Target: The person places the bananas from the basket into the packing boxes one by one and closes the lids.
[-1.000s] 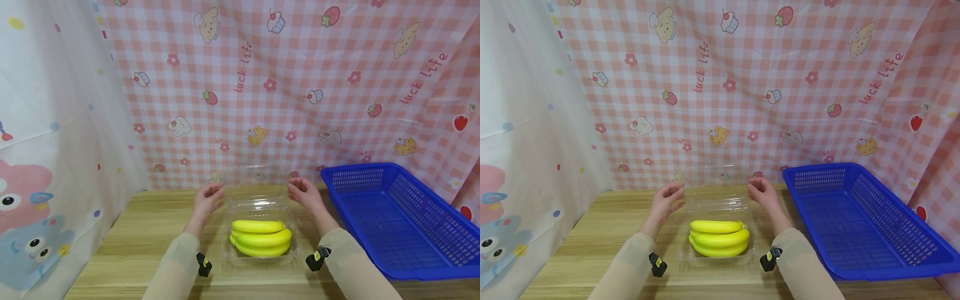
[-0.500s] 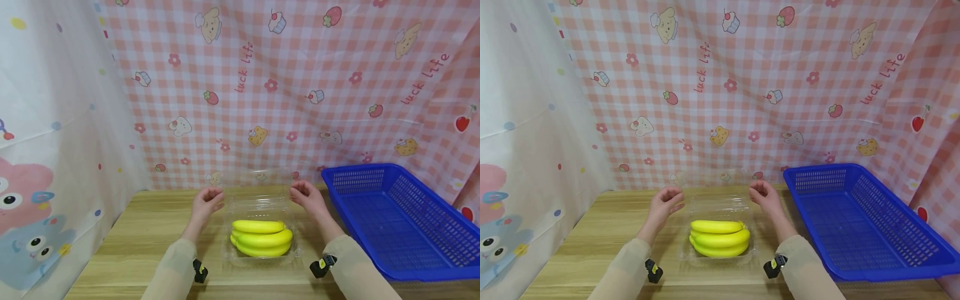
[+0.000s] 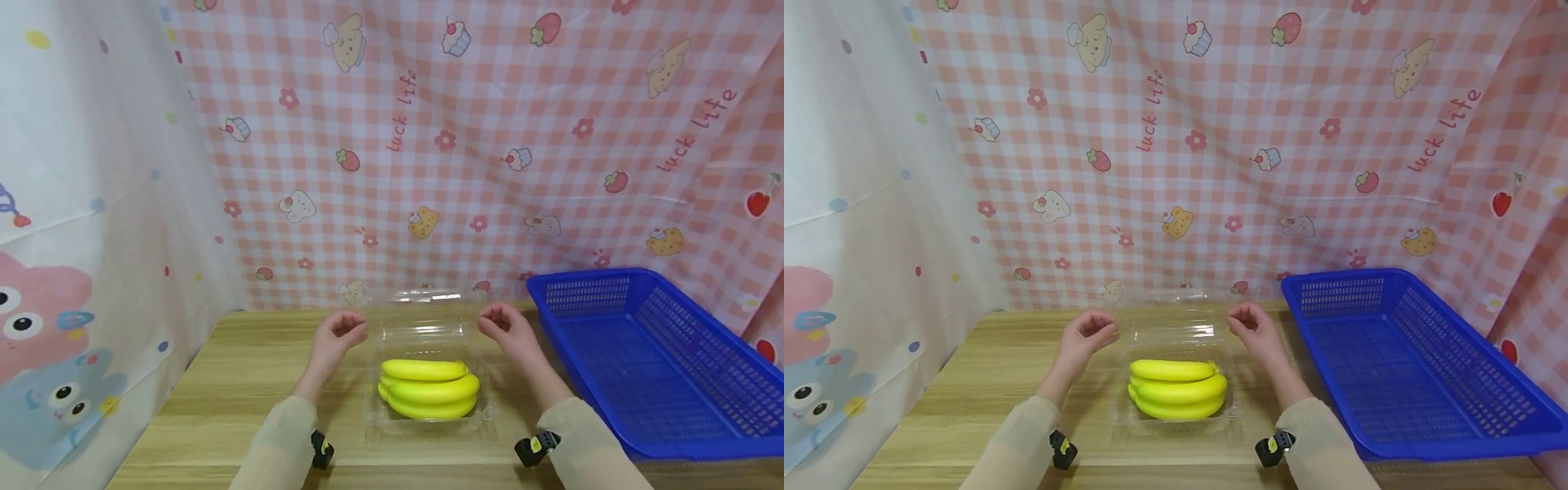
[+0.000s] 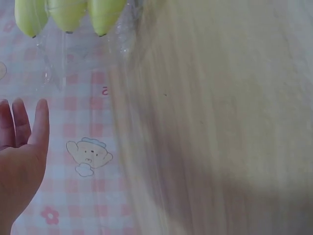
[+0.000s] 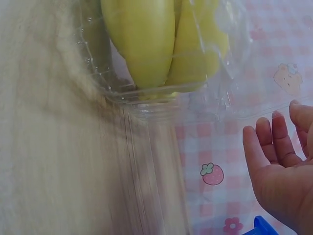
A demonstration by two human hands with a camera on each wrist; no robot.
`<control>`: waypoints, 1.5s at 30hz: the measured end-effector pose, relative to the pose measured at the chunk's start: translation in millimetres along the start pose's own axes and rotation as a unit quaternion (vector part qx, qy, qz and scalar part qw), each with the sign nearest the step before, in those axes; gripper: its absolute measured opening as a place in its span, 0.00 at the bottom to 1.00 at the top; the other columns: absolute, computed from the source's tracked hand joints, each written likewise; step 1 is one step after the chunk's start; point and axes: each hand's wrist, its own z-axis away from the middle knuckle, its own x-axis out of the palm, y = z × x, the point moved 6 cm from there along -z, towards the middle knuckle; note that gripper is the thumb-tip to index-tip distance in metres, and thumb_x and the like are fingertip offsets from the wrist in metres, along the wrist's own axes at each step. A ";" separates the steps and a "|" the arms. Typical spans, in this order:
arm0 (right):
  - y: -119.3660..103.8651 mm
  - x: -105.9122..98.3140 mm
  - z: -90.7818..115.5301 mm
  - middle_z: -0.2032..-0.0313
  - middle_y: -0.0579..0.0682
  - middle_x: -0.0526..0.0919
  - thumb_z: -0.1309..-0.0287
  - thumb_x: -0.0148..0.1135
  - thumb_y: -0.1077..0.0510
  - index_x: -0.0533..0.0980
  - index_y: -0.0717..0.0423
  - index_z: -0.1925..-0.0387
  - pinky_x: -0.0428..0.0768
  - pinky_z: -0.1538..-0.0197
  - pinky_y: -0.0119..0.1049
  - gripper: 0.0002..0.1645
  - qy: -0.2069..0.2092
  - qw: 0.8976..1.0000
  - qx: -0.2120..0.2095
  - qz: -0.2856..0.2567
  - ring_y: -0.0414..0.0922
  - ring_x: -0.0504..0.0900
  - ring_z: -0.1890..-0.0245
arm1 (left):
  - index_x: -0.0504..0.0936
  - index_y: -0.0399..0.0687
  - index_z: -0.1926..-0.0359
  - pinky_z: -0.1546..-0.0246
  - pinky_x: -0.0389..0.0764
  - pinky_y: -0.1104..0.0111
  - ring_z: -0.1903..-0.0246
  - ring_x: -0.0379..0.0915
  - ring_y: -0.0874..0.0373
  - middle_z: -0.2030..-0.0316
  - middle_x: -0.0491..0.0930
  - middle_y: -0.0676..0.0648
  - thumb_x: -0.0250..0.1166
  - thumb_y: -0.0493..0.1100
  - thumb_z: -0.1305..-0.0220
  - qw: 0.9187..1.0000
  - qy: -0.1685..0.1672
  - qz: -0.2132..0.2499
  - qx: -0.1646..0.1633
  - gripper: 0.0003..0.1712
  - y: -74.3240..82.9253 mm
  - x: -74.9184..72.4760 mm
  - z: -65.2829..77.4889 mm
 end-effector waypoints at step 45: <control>-11.2 -2.0 35.6 0.63 0.50 0.80 0.51 0.66 0.80 0.76 0.58 0.65 0.85 0.55 0.43 0.18 -0.073 0.934 -0.287 0.199 0.48 0.80 0.61 | 0.84 0.41 0.66 0.57 0.85 0.61 0.60 0.80 0.54 0.63 0.83 0.44 0.70 0.20 0.50 0.920 -0.165 -0.237 0.263 0.15 19.0 -0.2 31.3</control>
